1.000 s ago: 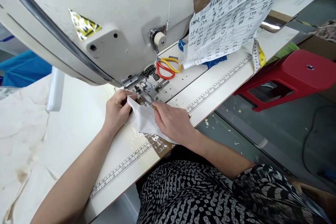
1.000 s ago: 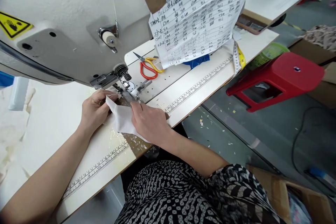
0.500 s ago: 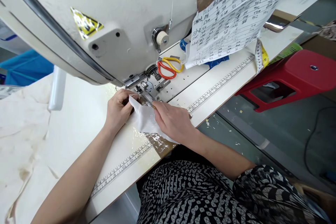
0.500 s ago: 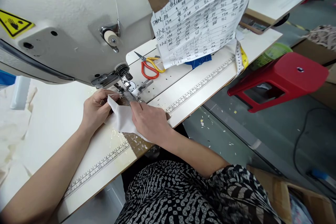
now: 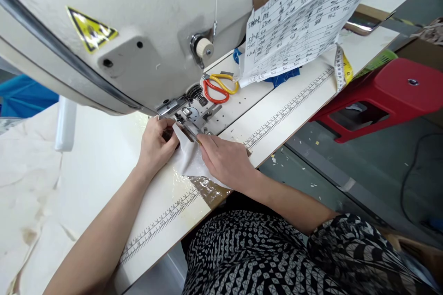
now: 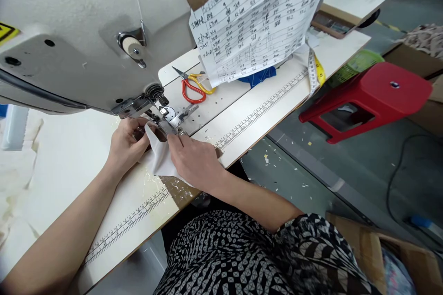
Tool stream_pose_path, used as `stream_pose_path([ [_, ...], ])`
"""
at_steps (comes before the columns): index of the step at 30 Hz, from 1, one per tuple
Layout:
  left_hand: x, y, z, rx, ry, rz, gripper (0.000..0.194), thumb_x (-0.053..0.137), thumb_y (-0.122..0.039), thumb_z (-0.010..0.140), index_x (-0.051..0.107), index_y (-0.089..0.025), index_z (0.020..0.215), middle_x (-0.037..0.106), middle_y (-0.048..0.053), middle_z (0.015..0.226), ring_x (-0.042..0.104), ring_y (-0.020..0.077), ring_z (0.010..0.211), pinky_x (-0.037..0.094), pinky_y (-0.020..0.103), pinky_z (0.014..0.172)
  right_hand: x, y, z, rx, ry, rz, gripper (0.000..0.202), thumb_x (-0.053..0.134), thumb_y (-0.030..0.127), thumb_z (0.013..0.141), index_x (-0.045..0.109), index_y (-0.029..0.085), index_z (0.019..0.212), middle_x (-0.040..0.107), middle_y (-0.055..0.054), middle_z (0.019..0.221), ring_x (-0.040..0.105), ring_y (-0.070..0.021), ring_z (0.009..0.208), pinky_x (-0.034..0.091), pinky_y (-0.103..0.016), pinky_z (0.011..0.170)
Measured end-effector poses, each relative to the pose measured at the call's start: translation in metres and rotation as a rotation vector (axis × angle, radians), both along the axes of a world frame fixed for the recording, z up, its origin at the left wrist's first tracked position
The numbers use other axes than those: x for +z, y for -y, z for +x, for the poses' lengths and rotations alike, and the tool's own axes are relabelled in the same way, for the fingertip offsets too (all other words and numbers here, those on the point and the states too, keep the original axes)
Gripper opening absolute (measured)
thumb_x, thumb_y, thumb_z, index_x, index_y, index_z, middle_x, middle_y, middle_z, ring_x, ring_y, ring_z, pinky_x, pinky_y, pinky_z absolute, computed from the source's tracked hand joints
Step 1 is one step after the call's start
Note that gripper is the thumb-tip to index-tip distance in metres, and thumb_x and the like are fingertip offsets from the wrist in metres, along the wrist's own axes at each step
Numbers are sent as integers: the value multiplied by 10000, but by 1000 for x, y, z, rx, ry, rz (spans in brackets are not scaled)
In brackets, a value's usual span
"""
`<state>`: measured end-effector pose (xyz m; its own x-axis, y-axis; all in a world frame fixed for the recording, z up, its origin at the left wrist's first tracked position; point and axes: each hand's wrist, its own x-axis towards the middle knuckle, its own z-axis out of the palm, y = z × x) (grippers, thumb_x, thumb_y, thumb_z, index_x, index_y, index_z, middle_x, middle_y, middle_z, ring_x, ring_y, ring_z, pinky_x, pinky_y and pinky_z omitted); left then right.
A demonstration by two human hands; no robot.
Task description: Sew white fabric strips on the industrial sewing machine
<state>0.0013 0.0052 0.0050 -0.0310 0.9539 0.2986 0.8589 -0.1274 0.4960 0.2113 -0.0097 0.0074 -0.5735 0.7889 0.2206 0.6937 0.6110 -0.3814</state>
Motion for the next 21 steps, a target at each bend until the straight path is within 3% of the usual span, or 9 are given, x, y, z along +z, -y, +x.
stream_pose_path([
  [5, -3, -1, -3, -2, -55, 41, 105, 561, -278, 770, 627, -215, 823, 636, 49, 821, 575, 215, 822, 491, 371, 762, 0, 0, 0, 11, 17, -20, 348, 333, 212, 1045, 558, 151, 1304, 745, -90, 1051, 686, -182, 803, 406, -302, 522],
  [14, 4, 6, 2, 99, 149, 2, 130, 638, -352, 813, 621, -244, 742, 701, 8, 865, 633, 187, 818, 504, 344, 754, 0, 0, 0, 3, 24, -34, 353, 307, 198, 1043, 583, 160, 1259, 738, -78, 1006, 685, -190, 764, 396, -309, 492],
  [21, 0, 3, -1, -20, -62, 163, 185, 598, -345, 852, 530, -244, 713, 697, 18, 847, 628, 192, 805, 513, 369, 745, 2, -1, -2, -6, 25, -49, 345, 347, 167, 1018, 562, 149, 1288, 738, -99, 979, 675, -195, 752, 409, -302, 497],
])
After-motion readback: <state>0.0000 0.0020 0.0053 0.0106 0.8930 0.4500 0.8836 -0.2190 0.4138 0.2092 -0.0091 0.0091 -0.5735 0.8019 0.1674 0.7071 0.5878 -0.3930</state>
